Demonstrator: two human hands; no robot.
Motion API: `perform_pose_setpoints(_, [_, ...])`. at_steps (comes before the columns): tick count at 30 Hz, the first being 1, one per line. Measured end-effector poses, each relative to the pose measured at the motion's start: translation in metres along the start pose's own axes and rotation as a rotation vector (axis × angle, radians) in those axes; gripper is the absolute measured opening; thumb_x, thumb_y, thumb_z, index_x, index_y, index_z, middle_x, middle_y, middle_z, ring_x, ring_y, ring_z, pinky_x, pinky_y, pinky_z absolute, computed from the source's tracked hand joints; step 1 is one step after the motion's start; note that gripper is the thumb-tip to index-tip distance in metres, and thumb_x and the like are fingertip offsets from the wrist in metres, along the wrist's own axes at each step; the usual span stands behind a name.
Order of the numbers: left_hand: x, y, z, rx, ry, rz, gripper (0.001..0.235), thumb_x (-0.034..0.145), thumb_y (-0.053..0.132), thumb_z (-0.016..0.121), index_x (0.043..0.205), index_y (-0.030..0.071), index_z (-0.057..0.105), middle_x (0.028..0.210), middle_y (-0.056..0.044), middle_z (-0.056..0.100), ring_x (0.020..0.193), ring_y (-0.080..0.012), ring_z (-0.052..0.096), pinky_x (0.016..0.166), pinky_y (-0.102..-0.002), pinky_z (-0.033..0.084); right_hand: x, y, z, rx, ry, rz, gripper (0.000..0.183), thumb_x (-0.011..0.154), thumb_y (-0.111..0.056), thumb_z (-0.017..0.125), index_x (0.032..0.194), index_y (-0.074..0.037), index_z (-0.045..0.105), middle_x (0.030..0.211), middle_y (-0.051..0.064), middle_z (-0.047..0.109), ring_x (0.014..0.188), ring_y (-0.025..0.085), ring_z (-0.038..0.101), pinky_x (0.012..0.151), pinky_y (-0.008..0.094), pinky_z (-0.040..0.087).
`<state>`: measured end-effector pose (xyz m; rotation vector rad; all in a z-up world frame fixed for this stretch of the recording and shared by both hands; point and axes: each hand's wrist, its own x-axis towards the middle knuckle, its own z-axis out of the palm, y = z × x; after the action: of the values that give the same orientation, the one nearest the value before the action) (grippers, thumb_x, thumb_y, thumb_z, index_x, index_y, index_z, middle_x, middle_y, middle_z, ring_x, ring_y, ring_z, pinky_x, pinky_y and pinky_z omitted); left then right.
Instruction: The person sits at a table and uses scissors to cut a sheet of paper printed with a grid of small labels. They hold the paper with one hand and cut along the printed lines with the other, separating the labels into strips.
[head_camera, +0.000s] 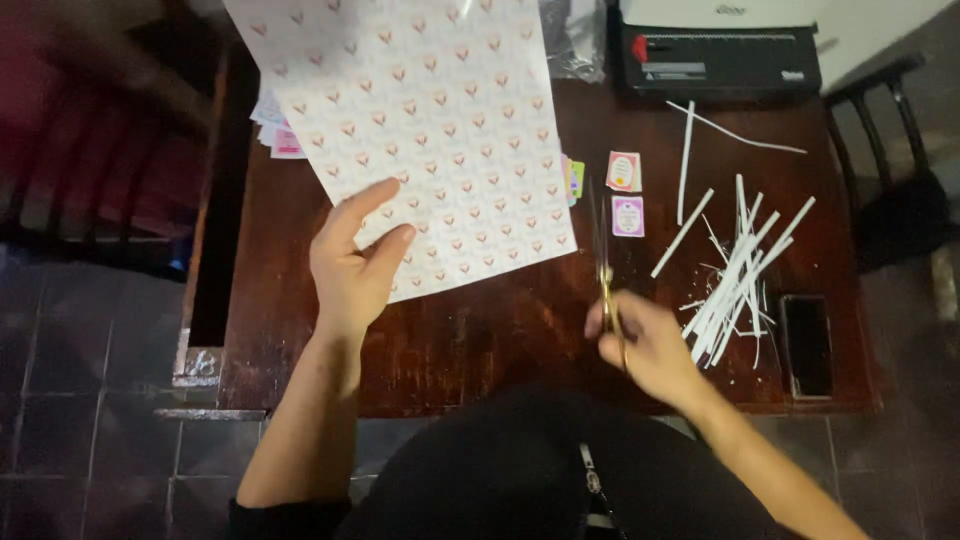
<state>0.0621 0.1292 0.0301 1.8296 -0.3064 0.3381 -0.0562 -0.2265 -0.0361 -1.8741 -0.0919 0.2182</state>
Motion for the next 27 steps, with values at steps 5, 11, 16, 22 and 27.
perform_pose_setpoints(5, [0.005,0.015,0.001,-0.086,0.035,0.008,0.045,0.092,-0.009,0.075,0.135,0.003,0.064,0.136,-0.011,0.063,0.127,-0.0181,0.063,0.099,-0.028,0.061,-0.016,0.001,0.001,-0.076,-0.116,-0.028,0.049,0.082,-0.051,0.075,0.098,-0.005,0.07,0.088,0.004,0.075,0.084,0.018,0.077,0.078,0.033,0.064])
perform_pose_setpoints(11, [0.007,0.026,0.016,-0.175,-0.021,0.07,0.047,0.094,-0.013,0.074,0.138,0.002,0.063,0.139,-0.012,0.062,0.13,-0.0183,0.062,0.104,-0.028,0.059,-0.019,-0.037,-0.002,0.009,-0.115,-0.023,0.076,0.079,-0.077,0.063,0.097,-0.004,0.069,0.084,0.006,0.073,0.082,0.017,0.078,0.078,0.034,0.063])
perform_pose_setpoints(16, [0.008,0.034,0.017,-0.252,-0.051,0.016,0.046,0.095,-0.012,0.073,0.137,0.002,0.062,0.14,-0.011,0.06,0.13,-0.0177,0.061,0.102,-0.028,0.061,-0.019,-0.053,0.0,0.113,-0.123,-0.036,0.082,0.079,-0.085,0.058,0.093,-0.004,0.065,0.082,0.006,0.073,0.078,0.017,0.074,0.075,0.034,0.061])
perform_pose_setpoints(22, [0.007,0.04,0.016,-0.208,-0.086,0.022,0.045,0.095,-0.011,0.074,0.137,0.001,0.062,0.139,-0.011,0.061,0.129,-0.018,0.061,0.103,-0.028,0.06,-0.02,-0.052,0.003,0.171,-0.162,-0.077,0.08,0.082,-0.086,0.052,0.089,-0.007,0.058,0.081,0.004,0.073,0.077,0.016,0.075,0.075,0.034,0.064])
perform_pose_setpoints(27, [0.005,0.047,0.017,-0.259,-0.1,-0.016,0.044,0.095,-0.01,0.072,0.137,0.001,0.062,0.137,-0.011,0.061,0.128,-0.0171,0.062,0.102,-0.028,0.061,-0.019,-0.058,0.002,0.17,-0.178,-0.07,0.084,0.079,-0.09,0.049,0.089,-0.008,0.063,0.08,0.004,0.073,0.076,0.017,0.074,0.074,0.034,0.063])
